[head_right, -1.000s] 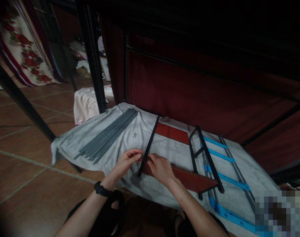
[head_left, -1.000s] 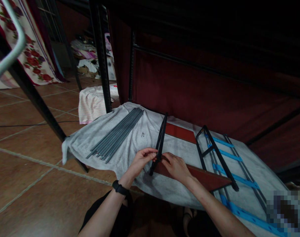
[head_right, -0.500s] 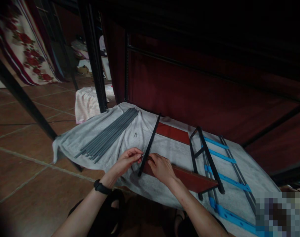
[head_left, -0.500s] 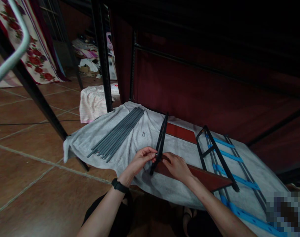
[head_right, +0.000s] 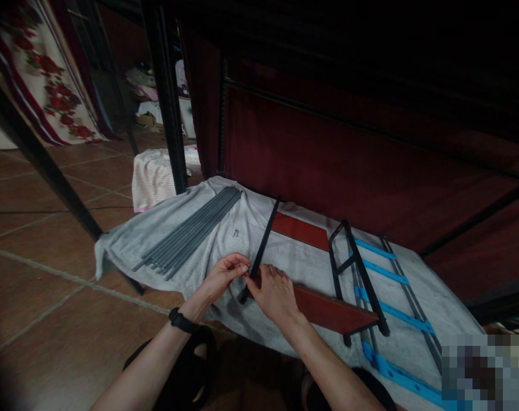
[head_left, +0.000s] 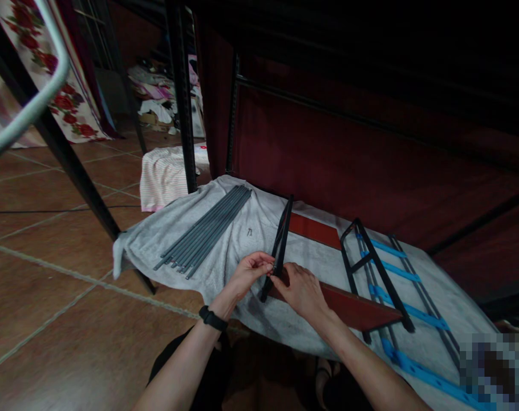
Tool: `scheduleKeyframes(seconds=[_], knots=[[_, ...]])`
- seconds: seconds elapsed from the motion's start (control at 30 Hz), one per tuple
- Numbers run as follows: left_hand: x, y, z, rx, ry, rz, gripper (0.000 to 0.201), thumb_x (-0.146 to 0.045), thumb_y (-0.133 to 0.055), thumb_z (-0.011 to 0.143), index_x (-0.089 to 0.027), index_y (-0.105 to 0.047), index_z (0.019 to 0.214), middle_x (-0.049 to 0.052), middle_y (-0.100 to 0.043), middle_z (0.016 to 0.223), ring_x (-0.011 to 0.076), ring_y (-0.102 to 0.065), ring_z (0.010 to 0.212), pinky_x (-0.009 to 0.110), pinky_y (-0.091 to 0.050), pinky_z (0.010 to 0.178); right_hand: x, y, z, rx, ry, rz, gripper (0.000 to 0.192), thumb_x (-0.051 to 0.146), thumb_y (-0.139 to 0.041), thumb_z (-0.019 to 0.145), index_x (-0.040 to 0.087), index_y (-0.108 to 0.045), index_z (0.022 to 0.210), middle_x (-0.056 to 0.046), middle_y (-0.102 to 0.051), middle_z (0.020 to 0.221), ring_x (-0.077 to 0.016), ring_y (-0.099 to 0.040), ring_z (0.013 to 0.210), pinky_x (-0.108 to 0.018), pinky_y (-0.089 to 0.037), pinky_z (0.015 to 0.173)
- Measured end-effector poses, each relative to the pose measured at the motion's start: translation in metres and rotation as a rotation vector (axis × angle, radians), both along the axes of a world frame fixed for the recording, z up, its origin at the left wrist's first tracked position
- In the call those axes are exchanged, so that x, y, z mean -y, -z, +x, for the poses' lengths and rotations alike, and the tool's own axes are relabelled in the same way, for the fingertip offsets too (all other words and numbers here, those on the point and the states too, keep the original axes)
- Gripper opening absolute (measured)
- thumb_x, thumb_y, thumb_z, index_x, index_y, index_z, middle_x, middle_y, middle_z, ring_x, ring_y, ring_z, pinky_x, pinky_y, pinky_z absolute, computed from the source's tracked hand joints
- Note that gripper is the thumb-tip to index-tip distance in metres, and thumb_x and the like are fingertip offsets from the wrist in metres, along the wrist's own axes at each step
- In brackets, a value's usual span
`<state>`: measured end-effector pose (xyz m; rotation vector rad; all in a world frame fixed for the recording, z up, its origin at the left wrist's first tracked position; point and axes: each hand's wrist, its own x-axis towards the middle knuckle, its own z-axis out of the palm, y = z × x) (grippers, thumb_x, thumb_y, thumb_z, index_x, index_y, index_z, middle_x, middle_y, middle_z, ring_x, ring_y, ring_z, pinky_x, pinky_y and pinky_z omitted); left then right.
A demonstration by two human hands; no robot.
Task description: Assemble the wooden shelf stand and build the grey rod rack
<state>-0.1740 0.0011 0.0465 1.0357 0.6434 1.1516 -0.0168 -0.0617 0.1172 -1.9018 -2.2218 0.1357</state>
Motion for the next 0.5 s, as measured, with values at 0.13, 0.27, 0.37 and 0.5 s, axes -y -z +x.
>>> scheduleKeyframes(seconds=[0.13, 0.27, 0.37, 0.5], knots=[[0.0001, 0.0010, 0.0002, 0.004, -0.001, -0.027, 0.028, -0.033, -0.086, 0.068, -0.015, -0.072, 0.083, 0.001, -0.065, 0.074, 0.0106, -0.058, 0.066, 0.023, -0.045, 0.066, -0.0013, 0.0039, -0.0023, 0.015, 0.020, 0.020, 0.041, 0.054, -0.042, 0.100, 0.019, -0.062, 0.105, -0.009, -0.072, 0.100, -0.0266, -0.068, 0.098, -0.037, -0.045, 0.087], [0.0005, 0.0001, 0.0001, -0.020, 0.008, -0.030, 0.027, -0.036, -0.084, 0.070, -0.015, -0.073, 0.083, 0.000, -0.064, 0.072, 0.0090, -0.054, 0.062, 0.022, -0.042, 0.062, -0.0028, 0.0031, -0.0017, 0.005, 0.015, 0.014, 0.036, 0.051, -0.045, 0.100, 0.019, -0.062, 0.106, -0.009, -0.072, 0.102, -0.0255, -0.068, 0.099, -0.037, -0.045, 0.088], [0.0007, 0.0004, 0.0012, -0.008, 0.004, -0.030, 0.027, -0.037, -0.082, 0.074, -0.015, -0.073, 0.086, -0.001, -0.062, 0.071, 0.0081, -0.051, 0.060, 0.022, -0.041, 0.060, -0.0032, 0.0023, -0.0019, -0.002, 0.022, 0.004, 0.035, 0.050, -0.045, 0.099, 0.020, -0.063, 0.106, -0.008, -0.073, 0.103, -0.0252, -0.068, 0.099, -0.036, -0.045, 0.088], [0.0010, 0.0015, 0.0015, 0.019, 0.009, -0.015, 0.028, -0.035, -0.083, 0.073, -0.016, -0.070, 0.088, -0.001, -0.062, 0.074, 0.0091, -0.054, 0.064, 0.022, -0.042, 0.063, -0.0036, 0.0033, -0.0019, -0.007, 0.024, 0.008, 0.038, 0.052, -0.043, 0.099, 0.020, -0.063, 0.105, -0.008, -0.073, 0.102, -0.0252, -0.068, 0.098, -0.035, -0.045, 0.087]])
